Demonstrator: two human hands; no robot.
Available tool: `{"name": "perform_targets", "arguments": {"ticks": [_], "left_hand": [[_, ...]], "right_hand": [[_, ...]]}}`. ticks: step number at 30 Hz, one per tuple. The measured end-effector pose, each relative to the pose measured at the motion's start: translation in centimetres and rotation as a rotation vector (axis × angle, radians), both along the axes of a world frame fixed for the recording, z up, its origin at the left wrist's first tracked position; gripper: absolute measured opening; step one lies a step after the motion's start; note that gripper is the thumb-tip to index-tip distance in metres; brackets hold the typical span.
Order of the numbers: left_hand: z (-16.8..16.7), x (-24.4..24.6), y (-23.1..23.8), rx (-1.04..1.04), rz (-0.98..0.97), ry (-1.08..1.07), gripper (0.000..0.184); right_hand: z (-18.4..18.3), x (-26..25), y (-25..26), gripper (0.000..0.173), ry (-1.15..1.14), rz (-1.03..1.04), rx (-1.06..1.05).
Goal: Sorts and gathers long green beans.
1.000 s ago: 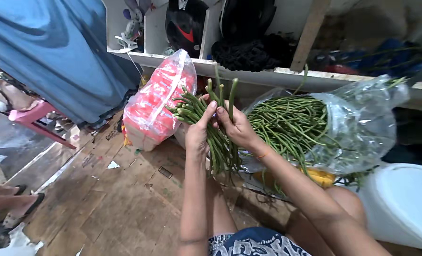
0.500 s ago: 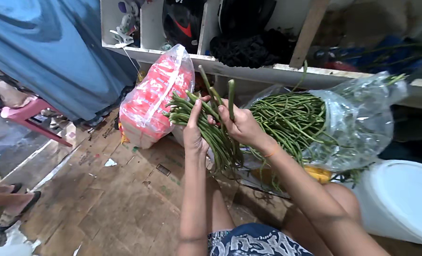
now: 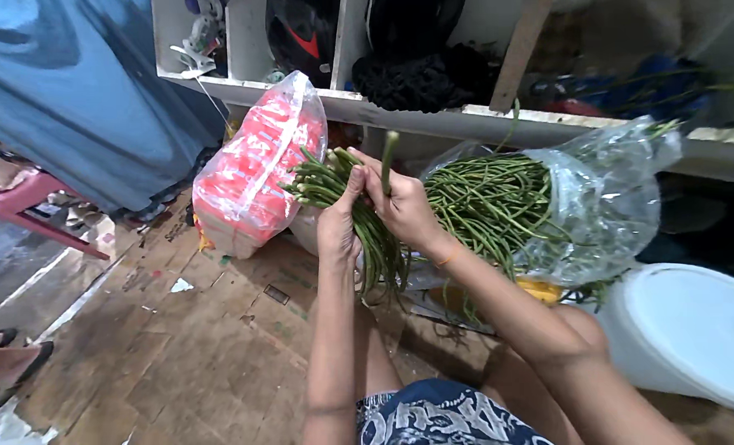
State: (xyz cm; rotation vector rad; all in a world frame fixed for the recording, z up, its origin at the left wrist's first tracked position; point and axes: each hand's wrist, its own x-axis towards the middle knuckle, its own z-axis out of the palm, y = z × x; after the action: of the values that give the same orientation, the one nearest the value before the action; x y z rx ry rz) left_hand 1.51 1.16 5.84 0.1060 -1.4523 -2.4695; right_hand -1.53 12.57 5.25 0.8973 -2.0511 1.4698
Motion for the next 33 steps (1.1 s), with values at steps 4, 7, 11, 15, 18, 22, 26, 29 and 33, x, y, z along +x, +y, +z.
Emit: {"name": "perform_targets", "arguments": {"ticks": [4,7,11,15,18,22,26,29,33], "left_hand": [[-0.2,-1.7,-0.9,0.065,-0.056,0.045,0.031],[-1.0,-2.0,-1.5,0.096,-0.158,0.111,0.026],[-0.9,-1.7,-0.5,0.03,-0.059,0.052,0.025],[-0.4,-2.1,-0.8,-0.079,0.001,-0.136,0.034],[-0.7,-3.0,-2.3,0.11,-0.126,-0.115,0.017],[-1.1,-1.3,-4.4,0.145,-0.257,0.127,0.023],[-2.3,0.5,-6.2,-0.023,-0.245,0.13,0.038],[-4.8,2.7,-7.6,-0.056,-0.089,0.086,0.061],[-9.2,5.6,-7.0,-0.047,-0.042,-0.047,0.096]], "right_hand": [[2.1,-2.3,-0.1,0.053,-0.585,0.498,-0.112],[3.2,-2.9,-1.1,0.057,-0.947,0.475,-0.249],[2.7,-3.7,-2.4,0.075,-0.964,0.334,-0.326],[2.0,-3.9,-3.0,0.057,-1.033,0.24,-0.385],[0.8,-3.0,-2.5,0.04,-1.013,0.335,-0.421],[-4.4,0.9,-1.6,0.058,-0.752,0.546,-0.182],[-7.2,2.6,-3.4,0.059,-0.829,0.507,-0.012],[-6.7,4.0,-3.5,0.045,-0.86,0.363,0.098],[-6.3,5.6,-4.2,0.05,-0.796,0.202,0.518]]}}
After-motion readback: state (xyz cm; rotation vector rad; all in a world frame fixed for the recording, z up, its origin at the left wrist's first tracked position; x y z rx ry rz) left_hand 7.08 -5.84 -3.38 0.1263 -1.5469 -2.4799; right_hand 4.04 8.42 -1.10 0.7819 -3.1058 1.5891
